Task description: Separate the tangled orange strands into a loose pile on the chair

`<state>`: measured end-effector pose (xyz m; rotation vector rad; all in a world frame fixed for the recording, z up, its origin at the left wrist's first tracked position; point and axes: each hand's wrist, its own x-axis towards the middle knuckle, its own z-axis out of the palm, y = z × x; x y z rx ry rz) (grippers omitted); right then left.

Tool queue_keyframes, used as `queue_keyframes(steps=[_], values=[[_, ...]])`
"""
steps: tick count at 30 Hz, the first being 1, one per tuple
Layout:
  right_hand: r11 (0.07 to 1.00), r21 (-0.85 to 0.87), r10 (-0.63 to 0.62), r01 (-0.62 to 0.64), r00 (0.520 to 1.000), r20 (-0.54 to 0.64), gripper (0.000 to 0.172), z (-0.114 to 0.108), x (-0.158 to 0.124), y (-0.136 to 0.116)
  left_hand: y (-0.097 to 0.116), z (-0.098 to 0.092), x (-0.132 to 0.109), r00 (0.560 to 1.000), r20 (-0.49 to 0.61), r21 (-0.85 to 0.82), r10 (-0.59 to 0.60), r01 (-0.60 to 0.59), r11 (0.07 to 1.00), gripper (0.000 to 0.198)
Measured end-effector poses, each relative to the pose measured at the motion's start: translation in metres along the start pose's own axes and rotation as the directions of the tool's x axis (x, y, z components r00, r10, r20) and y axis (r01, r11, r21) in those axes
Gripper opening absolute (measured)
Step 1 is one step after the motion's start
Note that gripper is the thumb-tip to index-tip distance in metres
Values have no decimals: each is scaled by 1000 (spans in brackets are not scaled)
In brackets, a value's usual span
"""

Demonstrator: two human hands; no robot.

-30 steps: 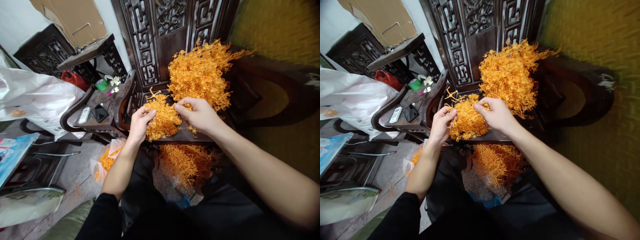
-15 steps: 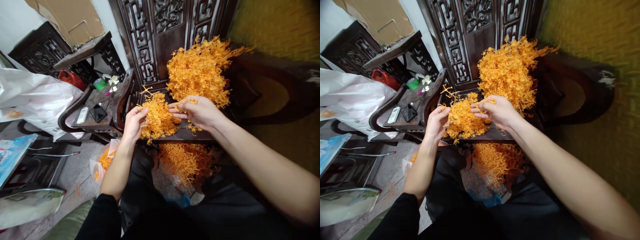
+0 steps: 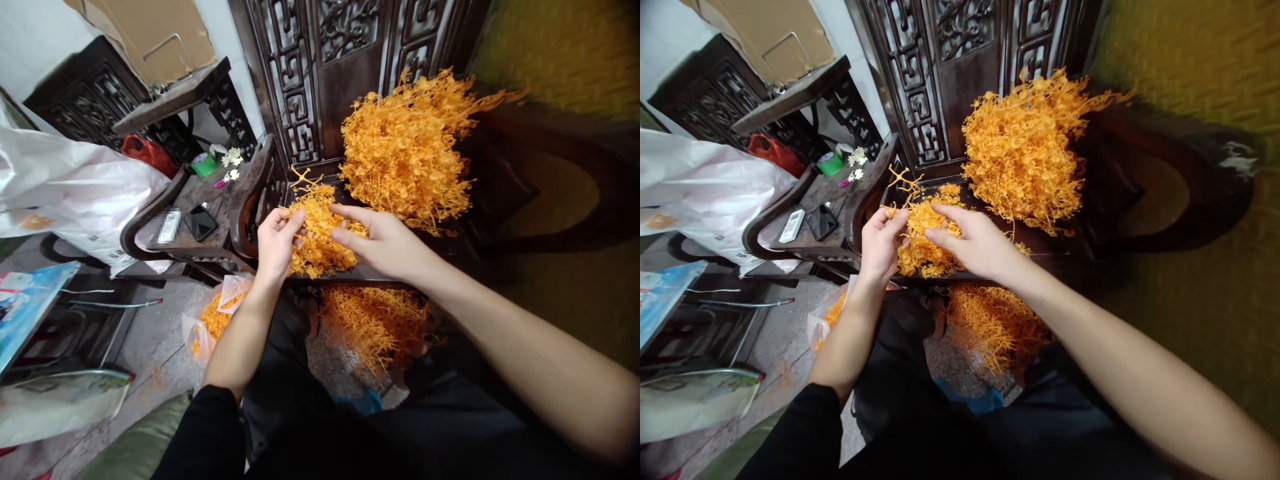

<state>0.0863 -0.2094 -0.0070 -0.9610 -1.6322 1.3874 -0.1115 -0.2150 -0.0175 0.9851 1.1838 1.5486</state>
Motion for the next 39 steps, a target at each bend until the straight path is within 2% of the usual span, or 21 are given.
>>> queue_keyframes(steps=[1,3,6,8,9,11,14,17,19,22,24,25,27,29,31,33,36,39], values=[[999,32,16,-17,1000,13,54,3,0,-2,-1,2,-1,1000,4,13,15,-15,1000,35],[974,204,83,-94,994,65,45,4,1,-6,-1,3,-1,999,-1,25,40,-39,999,35],[840,502,171,-204,979,111,29,-4,7,-7,0,0,2,997,-36,7,70,-69,998,36],[788,566,213,-243,970,119,27,-10,10,-4,1,-2,5,994,-57,-1,92,-92,996,37],[797,554,210,-238,971,115,29,-11,10,-2,1,-2,6,993,-60,6,105,-105,994,37],[878,439,170,-192,981,90,38,-9,9,3,0,-1,4,989,-55,46,136,-133,990,38],[994,47,101,-102,995,23,47,0,3,5,-4,6,-3,986,-25,127,168,-163,978,41],[945,-328,-10,-8,999,-51,27,8,-2,1,-7,11,-4,976,-25,177,216,-208,962,40],[902,-431,-44,28,999,-27,22,9,-4,-1,-7,9,3,964,-64,176,258,-243,954,35],[905,-426,42,2,995,94,22,6,-7,2,-2,-2,23,934,-235,94,269,-254,963,27],[943,-331,93,-37,984,154,23,3,-7,9,2,-10,31,913,-330,12,241,-251,968,24],[968,-245,100,-58,982,160,22,2,-7,13,4,-11,31,918,-332,-26,219,-240,970,23],[995,-42,89,-85,990,110,19,-1,-4,20,3,-9,25,960,-230,-81,162,-184,980,21],[996,56,65,-66,997,30,28,-3,-2,21,-2,0,12,990,-98,-109,99,-109,988,24],[1000,-19,-12,11,999,-41,45,-4,0,19,-7,13,-1,998,-26,-120,64,-66,991,29],[978,-163,-148,134,986,-81,53,-3,1,15,-10,24,-10,998,17,-119,66,-64,991,31],[918,-292,-315,268,941,-127,41,3,2,12,-13,35,-17,991,72,-73,113,-108,991,31],[898,-363,-321,248,934,-156,28,8,0,11,-16,36,-14,976,61,32,210,-212,977,29]])
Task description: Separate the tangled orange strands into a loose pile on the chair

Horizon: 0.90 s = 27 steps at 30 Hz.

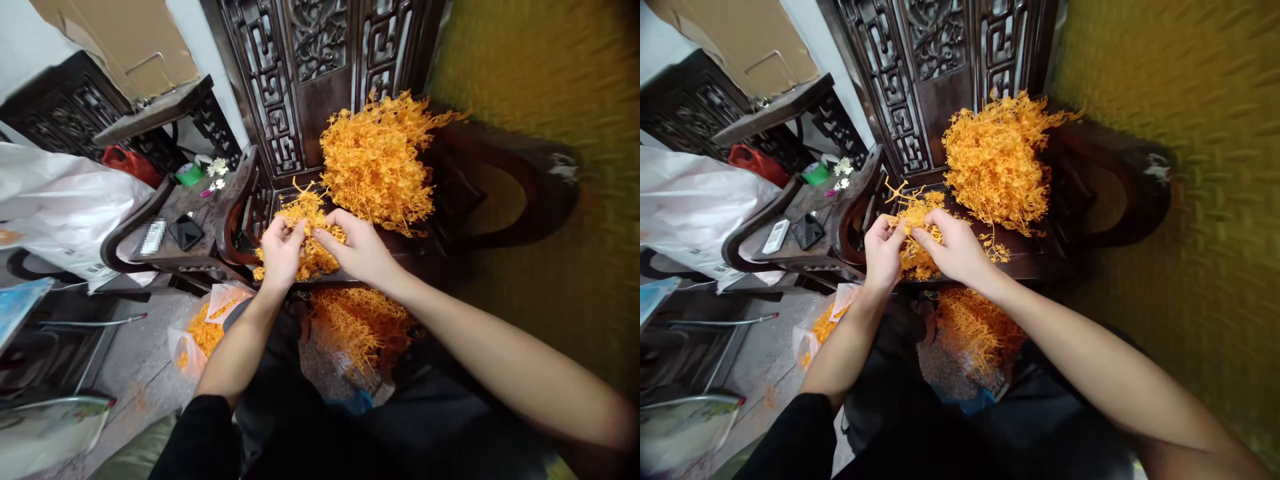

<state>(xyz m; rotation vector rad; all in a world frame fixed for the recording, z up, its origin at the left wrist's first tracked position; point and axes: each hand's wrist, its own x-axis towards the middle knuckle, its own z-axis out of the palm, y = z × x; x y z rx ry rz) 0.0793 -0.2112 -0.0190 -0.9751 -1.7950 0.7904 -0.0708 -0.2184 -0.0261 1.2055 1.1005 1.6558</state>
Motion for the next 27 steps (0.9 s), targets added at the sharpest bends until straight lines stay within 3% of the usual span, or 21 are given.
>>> queue_keyframes(steps=[3,7,9,11,15,18,20,23,27], values=[[997,-49,59,-57,998,37,29,-1,-5,-5,-2,-13,18,989,-127,63,71,-64,996,27],[956,113,250,-272,951,181,36,-12,-10,-7,2,-45,49,903,-429,-19,36,-49,999,27],[877,261,319,-403,896,308,35,-16,-10,-5,2,-56,52,925,-378,-15,30,-39,999,26],[793,380,342,-477,864,370,34,-17,-9,-1,-1,-56,45,968,-245,25,44,-39,999,27],[693,532,348,-486,872,344,36,-16,-6,6,-3,-42,24,995,-91,39,50,-46,998,28],[707,553,332,-441,897,292,57,-16,-3,8,1,-34,16,998,-59,52,1,2,999,30],[749,503,323,-430,901,290,62,-16,-2,7,4,-30,13,999,-43,120,0,5,993,30],[798,401,334,-450,884,328,64,-11,-3,-1,7,-26,6,986,-54,335,156,-129,933,25],[741,446,363,-501,859,361,58,4,-6,-14,5,-21,-2,888,57,572,456,-404,714,12]])
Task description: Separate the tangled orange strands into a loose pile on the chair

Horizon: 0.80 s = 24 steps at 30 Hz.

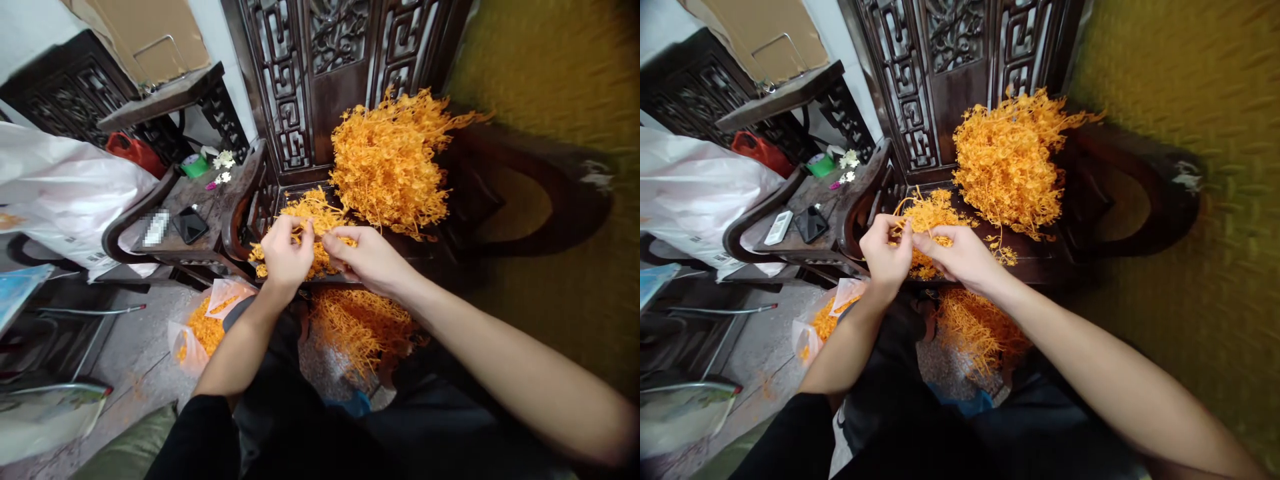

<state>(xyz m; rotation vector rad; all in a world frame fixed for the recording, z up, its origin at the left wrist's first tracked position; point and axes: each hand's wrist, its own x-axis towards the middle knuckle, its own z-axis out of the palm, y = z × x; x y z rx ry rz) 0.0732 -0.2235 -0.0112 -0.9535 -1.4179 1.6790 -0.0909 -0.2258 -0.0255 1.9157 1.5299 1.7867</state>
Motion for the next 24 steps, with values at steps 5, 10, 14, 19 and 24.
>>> queue_keyframes(steps=[5,10,14,19,24], values=[[986,-114,-132,121,987,-94,52,7,0,1,-1,-3,1,996,18,82,89,-91,992,7],[941,-317,-149,116,986,-81,36,3,-7,-7,-4,-8,12,995,-31,21,-95,96,995,15],[919,-368,-128,142,990,62,24,5,-15,-11,-27,-14,34,948,-182,-79,-260,249,965,21],[896,-444,82,-22,990,117,23,-10,-5,-6,-43,-14,39,829,43,-398,-558,527,751,25],[935,-340,49,-98,987,-151,43,-38,15,-1,-25,-3,23,836,174,-431,-521,540,723,30]])
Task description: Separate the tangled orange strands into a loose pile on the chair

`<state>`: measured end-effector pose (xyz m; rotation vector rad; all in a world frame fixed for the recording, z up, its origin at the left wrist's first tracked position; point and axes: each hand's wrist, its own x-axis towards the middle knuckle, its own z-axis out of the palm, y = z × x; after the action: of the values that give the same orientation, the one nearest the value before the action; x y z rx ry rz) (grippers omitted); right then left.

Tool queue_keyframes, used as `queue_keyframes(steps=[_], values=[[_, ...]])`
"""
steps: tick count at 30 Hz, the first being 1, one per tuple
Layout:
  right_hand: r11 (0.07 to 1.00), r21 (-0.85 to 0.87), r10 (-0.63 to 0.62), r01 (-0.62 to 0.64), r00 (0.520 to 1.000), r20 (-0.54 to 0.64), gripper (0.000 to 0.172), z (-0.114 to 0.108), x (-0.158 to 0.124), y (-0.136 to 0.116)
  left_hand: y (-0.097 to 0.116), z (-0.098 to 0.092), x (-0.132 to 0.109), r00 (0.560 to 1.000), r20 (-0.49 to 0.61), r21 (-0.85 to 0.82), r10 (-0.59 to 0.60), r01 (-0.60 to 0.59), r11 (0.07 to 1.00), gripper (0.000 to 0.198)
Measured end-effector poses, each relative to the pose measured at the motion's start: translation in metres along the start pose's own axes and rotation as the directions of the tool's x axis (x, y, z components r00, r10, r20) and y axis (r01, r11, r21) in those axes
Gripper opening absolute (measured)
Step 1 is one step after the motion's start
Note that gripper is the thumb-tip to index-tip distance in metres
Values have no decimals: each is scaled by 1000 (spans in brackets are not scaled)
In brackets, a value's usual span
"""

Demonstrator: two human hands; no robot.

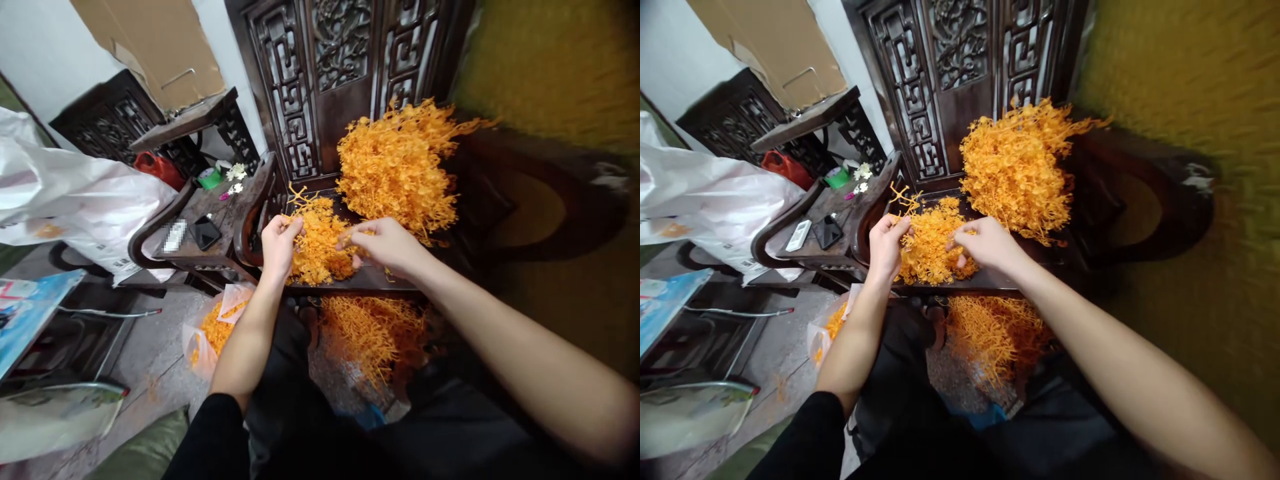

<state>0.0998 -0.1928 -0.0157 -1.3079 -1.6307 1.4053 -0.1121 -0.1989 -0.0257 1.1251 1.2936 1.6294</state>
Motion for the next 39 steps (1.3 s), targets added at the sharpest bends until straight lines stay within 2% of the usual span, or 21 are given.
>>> queue_keyframes(steps=[2,4,7,9,12,15,19,21,22,24,25,27,29,31,34,37,39], values=[[996,42,-74,76,996,-41,57,-2,3,1,3,6,-6,1000,27,15,9,-9,1000,30],[971,1,-237,238,970,-60,54,2,2,0,5,12,-11,998,54,35,12,-14,999,31],[866,-166,-493,471,859,-135,44,11,0,-1,7,19,-18,996,89,48,-7,2,999,36],[808,-268,-580,524,787,-209,36,17,0,0,7,23,-22,994,106,60,-5,-2,998,38],[768,-386,-620,511,744,-249,24,20,-1,2,6,24,-23,995,96,63,17,-23,998,34],[741,-456,-628,494,749,-209,25,21,-4,2,4,23,-18,1000,24,5,14,-14,1000,31],[688,-590,-581,423,808,-98,29,17,-5,6,0,12,-2,998,-43,21,40,-39,999,35],[635,-685,-517,359,855,-31,26,10,-2,16,1,0,11,978,-166,60,124,-116,991,34],[603,-728,-477,325,879,-2,24,7,0,23,1,-6,17,954,-256,55,159,-150,987,35],[566,-765,-415,308,908,59,21,1,5,34,3,-15,27,909,-393,-38,137,-165,986,39],[578,-746,-410,333,908,87,19,1,6,37,4,-17,29,926,-370,-108,79,-127,986,42],[637,-646,-464,421,878,116,24,3,4,36,2,-13,26,974,-227,-182,-21,-21,983,46],[670,-542,-565,508,822,72,34,9,-2,26,1,-3,16,994,-99,-174,-45,27,984,49],[655,-498,-655,569,756,4,39,16,-8,13,1,10,3,999,-45,-157,-28,20,987,48],[625,-495,-722,604,688,-72,46,23,-10,3,3,24,-13,1000,6,-133,9,-8,991,42],[617,-518,-742,592,658,-131,24,25,-8,4,5,30,-17,999,17,-95,51,-49,994,35],[590,-541,-765,599,629,-138,22,24,-9,6,5,29,-12,996,-59,-115,67,-73,991,32]])
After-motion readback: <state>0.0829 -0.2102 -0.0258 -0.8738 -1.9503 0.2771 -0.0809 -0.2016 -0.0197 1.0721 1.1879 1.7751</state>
